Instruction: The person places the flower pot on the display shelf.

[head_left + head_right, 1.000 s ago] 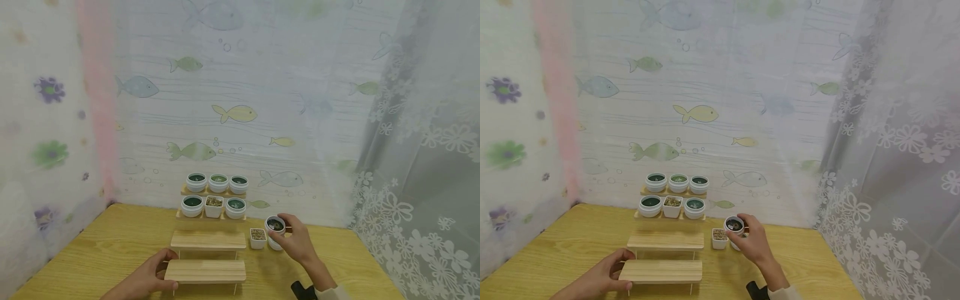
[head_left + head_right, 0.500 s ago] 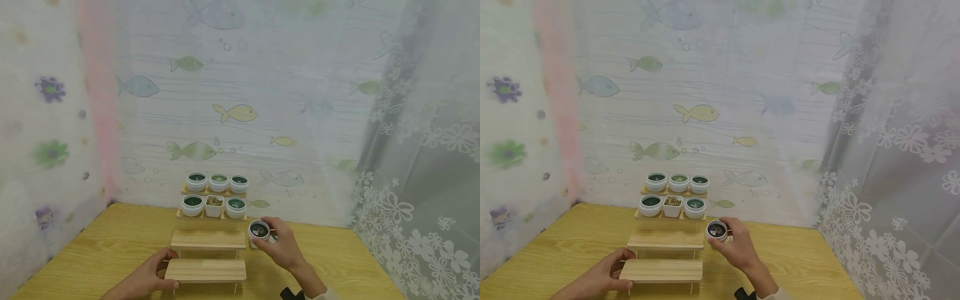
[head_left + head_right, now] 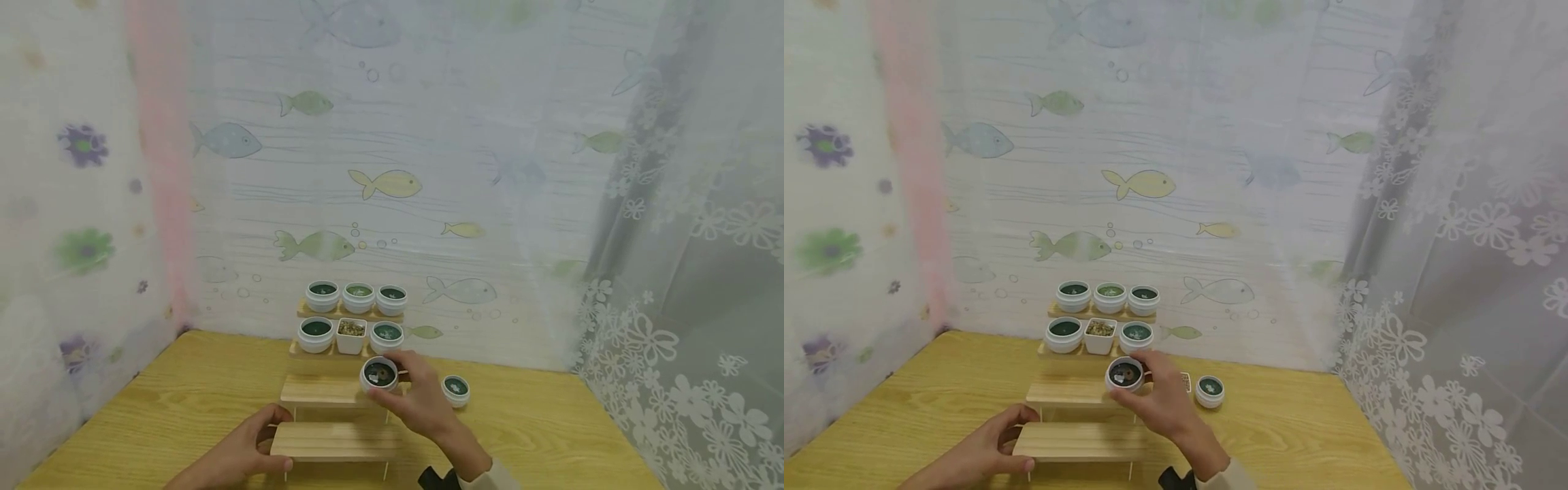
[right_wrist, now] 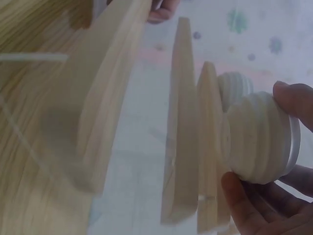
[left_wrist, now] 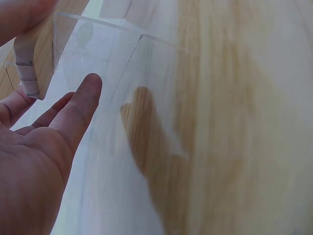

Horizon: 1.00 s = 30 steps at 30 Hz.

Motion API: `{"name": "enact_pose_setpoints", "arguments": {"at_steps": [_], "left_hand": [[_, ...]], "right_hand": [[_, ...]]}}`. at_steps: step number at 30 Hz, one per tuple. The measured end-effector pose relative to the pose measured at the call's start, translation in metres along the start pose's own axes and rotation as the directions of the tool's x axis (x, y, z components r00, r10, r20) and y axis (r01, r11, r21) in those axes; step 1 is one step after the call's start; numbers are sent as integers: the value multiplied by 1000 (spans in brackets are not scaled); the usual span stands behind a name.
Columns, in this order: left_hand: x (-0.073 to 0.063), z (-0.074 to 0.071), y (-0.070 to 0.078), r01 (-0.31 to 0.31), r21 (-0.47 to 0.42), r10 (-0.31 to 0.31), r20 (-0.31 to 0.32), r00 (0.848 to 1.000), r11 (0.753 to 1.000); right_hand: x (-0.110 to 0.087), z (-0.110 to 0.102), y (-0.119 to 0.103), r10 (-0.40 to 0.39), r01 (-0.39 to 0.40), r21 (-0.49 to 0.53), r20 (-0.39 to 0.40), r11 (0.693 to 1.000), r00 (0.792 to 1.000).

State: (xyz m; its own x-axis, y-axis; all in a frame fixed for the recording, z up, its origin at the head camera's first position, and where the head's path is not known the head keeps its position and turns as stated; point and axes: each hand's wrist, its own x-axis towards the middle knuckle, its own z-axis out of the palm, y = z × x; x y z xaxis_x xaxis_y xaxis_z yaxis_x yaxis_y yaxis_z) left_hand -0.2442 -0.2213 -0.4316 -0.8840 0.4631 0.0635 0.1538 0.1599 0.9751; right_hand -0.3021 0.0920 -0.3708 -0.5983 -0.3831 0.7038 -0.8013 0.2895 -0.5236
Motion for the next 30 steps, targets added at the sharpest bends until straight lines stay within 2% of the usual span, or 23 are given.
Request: {"name": "enact_pose_setpoints", "arguments": {"at_steps": [5, 9, 12, 20, 26, 30], "left_hand": [[0, 0, 0, -30, 11, 30, 7, 1000, 999], [0, 1, 0, -18, 11, 18, 3, 1000, 1000], [0, 1, 0, -17, 16, 17, -3, 1000, 1000], [-1, 0, 1, -8, 15, 8, -13, 1000, 1000], [-1, 0, 2, -7, 27, 7, -20, 1000, 1000], [-2, -1, 2, -10, 75, 13, -31, 999, 997]], "right_hand": [[9, 18, -10, -6, 4, 69, 36, 998, 999], [13, 32, -17, 25, -32, 120, 57, 992, 998], [16, 41, -20, 36, -44, 122, 62, 992, 997], [24, 62, -25, -17, 7, 150, 64, 989, 998], [23, 71, -28, 55, -62, 165, 49, 984, 997], [25, 75, -33, 81, -87, 176, 45, 980, 996]]}}
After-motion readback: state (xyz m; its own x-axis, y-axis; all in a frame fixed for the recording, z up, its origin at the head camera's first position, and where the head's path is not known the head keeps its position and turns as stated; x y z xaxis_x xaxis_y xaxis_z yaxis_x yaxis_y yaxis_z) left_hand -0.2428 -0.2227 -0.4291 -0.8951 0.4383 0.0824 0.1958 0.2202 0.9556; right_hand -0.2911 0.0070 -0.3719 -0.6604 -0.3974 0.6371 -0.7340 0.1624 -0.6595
